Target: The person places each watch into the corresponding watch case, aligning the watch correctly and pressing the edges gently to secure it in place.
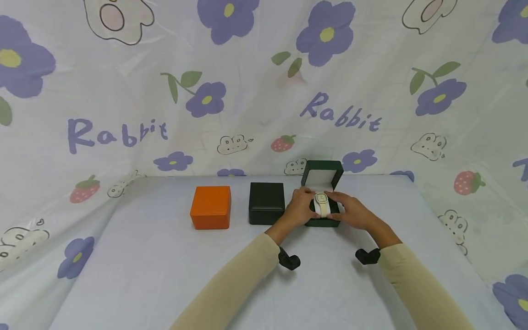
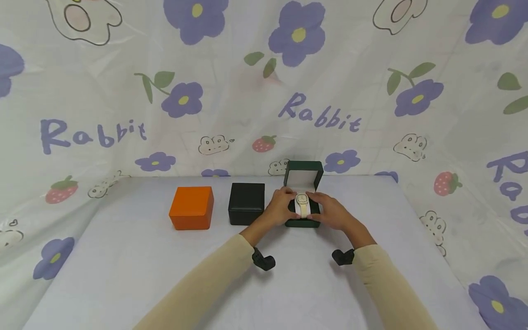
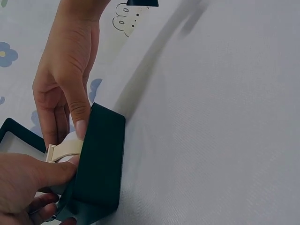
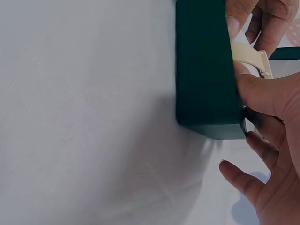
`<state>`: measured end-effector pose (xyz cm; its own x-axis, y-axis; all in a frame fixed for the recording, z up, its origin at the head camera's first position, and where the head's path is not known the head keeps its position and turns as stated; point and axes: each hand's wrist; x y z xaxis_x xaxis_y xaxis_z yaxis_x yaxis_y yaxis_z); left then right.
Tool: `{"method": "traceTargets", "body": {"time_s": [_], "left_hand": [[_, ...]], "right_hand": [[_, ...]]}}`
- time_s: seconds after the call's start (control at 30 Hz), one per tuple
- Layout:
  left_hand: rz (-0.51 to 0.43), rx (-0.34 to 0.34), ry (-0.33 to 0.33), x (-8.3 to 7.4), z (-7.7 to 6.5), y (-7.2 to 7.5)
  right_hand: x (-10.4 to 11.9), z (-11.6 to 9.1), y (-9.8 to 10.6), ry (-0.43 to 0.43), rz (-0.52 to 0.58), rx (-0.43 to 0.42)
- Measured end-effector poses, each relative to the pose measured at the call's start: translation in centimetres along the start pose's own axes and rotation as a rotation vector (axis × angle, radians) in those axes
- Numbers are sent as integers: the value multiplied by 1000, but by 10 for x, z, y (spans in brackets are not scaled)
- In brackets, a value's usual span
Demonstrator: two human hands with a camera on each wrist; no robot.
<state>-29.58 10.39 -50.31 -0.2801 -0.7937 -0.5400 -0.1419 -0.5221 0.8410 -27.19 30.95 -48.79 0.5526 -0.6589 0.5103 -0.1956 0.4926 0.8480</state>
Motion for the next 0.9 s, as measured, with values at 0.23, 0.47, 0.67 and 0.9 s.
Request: {"method": "traceTargets", "body": {"time_s": [0.23, 0.47, 0.67, 0.9], "left_hand": [[38, 34, 20, 0, 1, -2], [-38, -13, -9, 1, -5, -7], [-131, -58, 19, -2, -17, -9], [-314, -23, 90, 0, -25, -19]], "right_hand": [[1, -3, -2, -16, 2, 28], [2, -4, -1, -44, 26, 30], [7, -4, 4, -74, 37, 37], [10, -10, 24, -70, 51, 22]]}}
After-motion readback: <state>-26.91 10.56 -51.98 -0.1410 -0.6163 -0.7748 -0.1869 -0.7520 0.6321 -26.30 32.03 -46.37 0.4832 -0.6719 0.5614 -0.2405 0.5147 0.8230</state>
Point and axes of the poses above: each hand's wrist, its own z-axis towards the middle knuckle, its own y-axis out of the back of the hand, x = y × z, and after that the axes turned 10 degrees about y, right-handed
